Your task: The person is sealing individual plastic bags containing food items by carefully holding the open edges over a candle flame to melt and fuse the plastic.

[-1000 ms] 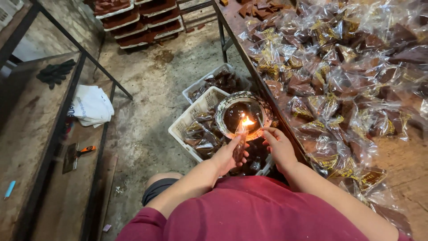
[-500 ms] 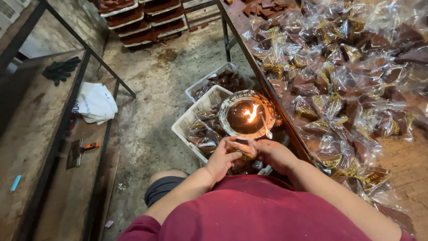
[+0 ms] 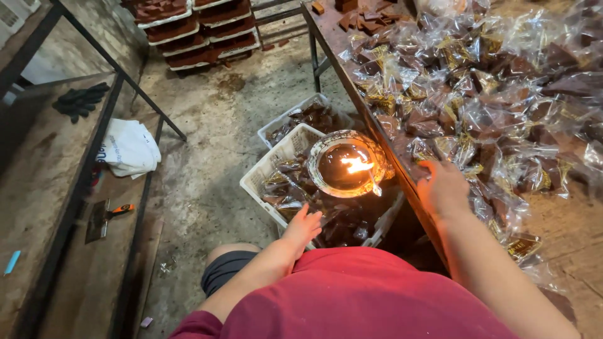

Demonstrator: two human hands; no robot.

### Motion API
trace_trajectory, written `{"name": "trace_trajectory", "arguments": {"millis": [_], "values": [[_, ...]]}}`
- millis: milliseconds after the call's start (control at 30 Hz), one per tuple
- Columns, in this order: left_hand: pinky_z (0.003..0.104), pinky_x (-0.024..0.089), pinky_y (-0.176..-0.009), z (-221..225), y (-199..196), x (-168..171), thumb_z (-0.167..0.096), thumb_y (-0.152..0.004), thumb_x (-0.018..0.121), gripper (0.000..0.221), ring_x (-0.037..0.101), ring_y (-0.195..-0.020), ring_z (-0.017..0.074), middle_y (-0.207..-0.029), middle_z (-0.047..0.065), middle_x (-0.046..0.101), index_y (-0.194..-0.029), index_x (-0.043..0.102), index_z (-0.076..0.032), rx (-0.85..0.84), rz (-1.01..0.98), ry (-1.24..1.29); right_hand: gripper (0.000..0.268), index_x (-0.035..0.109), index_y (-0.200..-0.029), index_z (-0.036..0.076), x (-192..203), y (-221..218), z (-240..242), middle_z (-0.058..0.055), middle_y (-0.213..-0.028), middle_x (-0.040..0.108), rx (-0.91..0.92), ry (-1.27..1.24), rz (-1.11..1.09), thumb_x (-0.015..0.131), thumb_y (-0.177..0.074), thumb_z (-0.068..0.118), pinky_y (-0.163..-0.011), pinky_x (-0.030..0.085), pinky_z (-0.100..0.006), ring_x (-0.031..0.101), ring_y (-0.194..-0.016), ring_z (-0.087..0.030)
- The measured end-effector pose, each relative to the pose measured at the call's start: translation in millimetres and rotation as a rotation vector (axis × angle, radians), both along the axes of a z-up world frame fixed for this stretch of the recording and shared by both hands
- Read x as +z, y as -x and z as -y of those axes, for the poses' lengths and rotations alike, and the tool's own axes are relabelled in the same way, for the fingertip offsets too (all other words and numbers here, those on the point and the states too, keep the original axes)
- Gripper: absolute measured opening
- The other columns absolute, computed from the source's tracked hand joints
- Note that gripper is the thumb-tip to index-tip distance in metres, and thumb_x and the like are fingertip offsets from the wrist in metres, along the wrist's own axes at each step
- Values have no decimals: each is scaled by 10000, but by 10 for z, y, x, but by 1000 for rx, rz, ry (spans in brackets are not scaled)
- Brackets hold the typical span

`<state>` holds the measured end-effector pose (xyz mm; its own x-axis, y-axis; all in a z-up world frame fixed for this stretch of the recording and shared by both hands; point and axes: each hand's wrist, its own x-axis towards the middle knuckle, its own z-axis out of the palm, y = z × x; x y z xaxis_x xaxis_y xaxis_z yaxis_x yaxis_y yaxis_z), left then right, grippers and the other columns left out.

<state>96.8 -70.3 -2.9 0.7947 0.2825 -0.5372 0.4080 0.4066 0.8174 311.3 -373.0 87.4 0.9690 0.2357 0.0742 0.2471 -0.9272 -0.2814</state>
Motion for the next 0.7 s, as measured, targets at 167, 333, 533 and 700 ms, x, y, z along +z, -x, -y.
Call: {"name": "trace_trajectory", "arguments": {"millis": [167, 333, 533, 700], "values": [[462, 473, -1111, 3, -3, -162, -332, -1041, 678, 625, 469, -1408, 387, -1563, 219, 423, -1565, 418, -112, -96, 19, -100, 483, 598, -1411, 425, -596, -388, 157, -67, -1571, 433, -77, 122, -218, 582, -930, 390, -1018, 429, -572, 422, -1398, -402], [434, 538, -1052, 93, 47, 143, -349, -1020, 691, 534, 585, -1319, 343, -1444, 176, 579, -1477, 557, -109, -151, 22, -189, 219, 737, -1037, 23, -53, -88, -8, -281, -961, 701, 112, -468, 247, 756, -960, 227, -850, 581, -535, 672, -974, -494], [588, 393, -1152, 404, 113, 822, -98, -715, 937, 1052, 294, -1480, 494, -1652, 298, 158, -1604, 384, -190, -260, 344, -332, 621, 545, -1280, -36, 845, 1278, -870, -350, -1226, 623, -99, -1074, -330, 724, -967, 470, -999, 487, -560, 627, -1169, -443], [258, 656, -734, 316, 17, 423, -11, -780, 864, 470, 730, -896, 178, -1130, 159, 725, -1212, 681, -38, -167, 457, -121, 903, 290, -1594, 160, -93, 1139, -898, -264, -1003, 716, 218, -930, -1012, 821, -863, 163, -640, 621, -332, 752, -806, -267]]}}
